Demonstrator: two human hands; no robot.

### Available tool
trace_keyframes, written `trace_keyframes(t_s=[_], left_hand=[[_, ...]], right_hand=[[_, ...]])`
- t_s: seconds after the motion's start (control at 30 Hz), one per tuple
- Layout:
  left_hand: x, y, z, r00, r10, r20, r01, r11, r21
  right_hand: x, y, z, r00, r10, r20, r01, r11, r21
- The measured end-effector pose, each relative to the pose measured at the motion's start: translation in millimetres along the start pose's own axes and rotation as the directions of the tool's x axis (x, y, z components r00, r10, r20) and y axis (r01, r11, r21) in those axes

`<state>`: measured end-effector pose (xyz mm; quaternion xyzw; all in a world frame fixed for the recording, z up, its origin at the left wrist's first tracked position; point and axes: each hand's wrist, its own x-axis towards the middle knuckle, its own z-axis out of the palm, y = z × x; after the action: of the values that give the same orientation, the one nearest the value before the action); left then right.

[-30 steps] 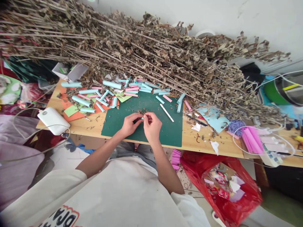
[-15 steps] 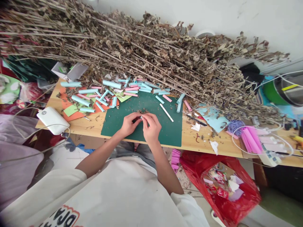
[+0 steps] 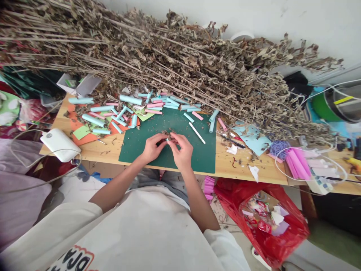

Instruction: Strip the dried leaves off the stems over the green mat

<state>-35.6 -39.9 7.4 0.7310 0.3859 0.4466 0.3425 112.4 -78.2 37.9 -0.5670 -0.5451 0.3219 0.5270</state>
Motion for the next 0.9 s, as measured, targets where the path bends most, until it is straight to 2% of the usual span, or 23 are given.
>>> trace_keyframes(t_s=[0.07,0.17,0.27,0.43,0.6,0.7,0.8,0.9], left_hand=[[0,1,-0.2,1.000,0.015,0.016,-0.015,1.000,-0.011],[1,1,0.5,1.000,0.011,0.004,-0.011,1.000,-0.013],[0,-1,1.9,1.000,-0.010,-0.011,0.010,1.000,-0.003],[-2,-3,2.0,1.000,-0.008,0.005,0.008,1.000,-0.015],[-1,-2,0.0,1.000,0.002,0.025,-0.002,1.000,-0.007],[-1,-2,0.4,1.000,0.006,0.024,-0.007,1.000,0.000],[-1,-2,1.4,0.999,0.029,0.014,-0.028,1.000,-0.011],[-1,-2,1.6,0.999,0.050,0.010,-0.050,0.999,-0.014]], right_hand=[[7,-2,-4,0.993,0.052,0.110,-0.059,0.997,0.059],[20,-8,-12,0.979,0.068,0.194,-0.070,0.998,0.003],[28,-15,-19,0.975,0.069,0.212,-0.056,0.996,-0.070],[27,-23,-23,0.969,0.075,0.235,-0.052,0.993,-0.102],[21,-29,-18,0.977,0.113,0.180,-0.090,0.987,-0.131],[20,-27,-13,0.970,0.196,0.144,-0.186,0.979,-0.081],[24,-23,-10,0.937,0.310,0.159,-0.317,0.948,0.020],[31,-19,-11,0.907,0.375,0.190,-0.394,0.917,0.069]])
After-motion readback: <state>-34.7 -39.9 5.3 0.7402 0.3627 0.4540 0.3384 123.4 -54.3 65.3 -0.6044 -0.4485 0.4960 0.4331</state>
